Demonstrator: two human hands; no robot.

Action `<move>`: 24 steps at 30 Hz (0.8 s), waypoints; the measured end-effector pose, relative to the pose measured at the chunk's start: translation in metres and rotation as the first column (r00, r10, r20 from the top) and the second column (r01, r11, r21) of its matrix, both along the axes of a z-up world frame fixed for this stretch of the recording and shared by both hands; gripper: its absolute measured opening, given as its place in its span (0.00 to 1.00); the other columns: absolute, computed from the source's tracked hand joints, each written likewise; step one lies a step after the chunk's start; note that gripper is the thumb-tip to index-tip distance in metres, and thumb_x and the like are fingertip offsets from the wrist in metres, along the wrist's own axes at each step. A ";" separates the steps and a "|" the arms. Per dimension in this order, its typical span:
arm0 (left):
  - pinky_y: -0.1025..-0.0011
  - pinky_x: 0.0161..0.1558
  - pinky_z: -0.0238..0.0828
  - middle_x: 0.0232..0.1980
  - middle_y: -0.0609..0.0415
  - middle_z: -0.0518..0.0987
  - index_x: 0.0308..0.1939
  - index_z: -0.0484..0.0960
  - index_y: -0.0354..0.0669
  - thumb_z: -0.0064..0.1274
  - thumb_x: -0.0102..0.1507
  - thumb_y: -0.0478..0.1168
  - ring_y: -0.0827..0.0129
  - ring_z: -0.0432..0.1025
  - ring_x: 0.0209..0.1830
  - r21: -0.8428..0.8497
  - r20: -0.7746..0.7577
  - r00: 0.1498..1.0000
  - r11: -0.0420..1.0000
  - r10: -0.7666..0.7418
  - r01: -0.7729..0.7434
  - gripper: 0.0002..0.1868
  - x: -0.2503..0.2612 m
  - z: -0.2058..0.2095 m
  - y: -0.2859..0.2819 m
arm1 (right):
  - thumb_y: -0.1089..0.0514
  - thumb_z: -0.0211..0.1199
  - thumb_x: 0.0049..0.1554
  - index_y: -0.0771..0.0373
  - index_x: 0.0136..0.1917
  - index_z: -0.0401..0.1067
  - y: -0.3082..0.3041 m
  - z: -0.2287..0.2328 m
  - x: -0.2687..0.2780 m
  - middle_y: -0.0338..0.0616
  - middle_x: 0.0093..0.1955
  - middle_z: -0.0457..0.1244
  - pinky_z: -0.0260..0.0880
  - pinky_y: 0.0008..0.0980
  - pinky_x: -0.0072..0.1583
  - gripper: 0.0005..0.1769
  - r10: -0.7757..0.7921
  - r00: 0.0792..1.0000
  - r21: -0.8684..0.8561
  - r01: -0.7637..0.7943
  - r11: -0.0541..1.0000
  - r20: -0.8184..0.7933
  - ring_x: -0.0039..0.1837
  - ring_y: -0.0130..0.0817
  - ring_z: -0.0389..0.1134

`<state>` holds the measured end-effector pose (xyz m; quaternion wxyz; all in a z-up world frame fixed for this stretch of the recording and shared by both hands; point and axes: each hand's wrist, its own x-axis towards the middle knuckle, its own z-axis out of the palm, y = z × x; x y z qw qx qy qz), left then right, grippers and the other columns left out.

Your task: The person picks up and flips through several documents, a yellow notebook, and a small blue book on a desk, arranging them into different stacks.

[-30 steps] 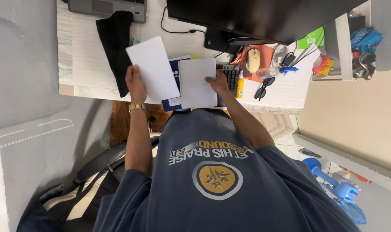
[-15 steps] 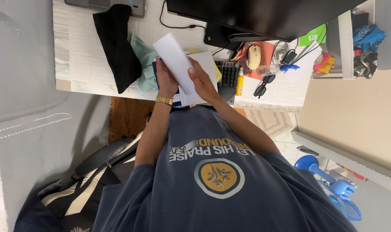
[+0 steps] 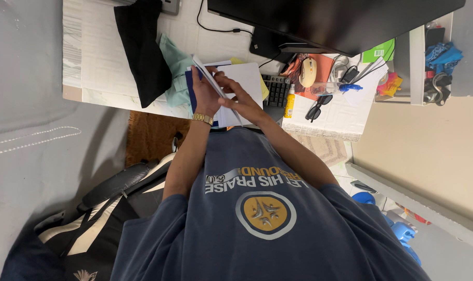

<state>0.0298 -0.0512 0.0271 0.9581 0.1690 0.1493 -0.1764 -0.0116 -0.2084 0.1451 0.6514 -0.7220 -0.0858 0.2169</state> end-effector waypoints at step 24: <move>0.63 0.59 0.75 0.62 0.38 0.78 0.66 0.74 0.30 0.57 0.58 0.45 0.56 0.76 0.58 0.173 0.058 0.918 0.910 -0.391 0.377 0.35 0.010 -0.008 0.095 | 0.49 0.60 0.67 0.62 0.49 0.79 -0.057 0.036 0.071 0.44 0.36 0.68 0.65 0.33 0.40 0.15 -0.067 0.966 -0.471 0.182 0.863 0.251 0.35 0.29 0.66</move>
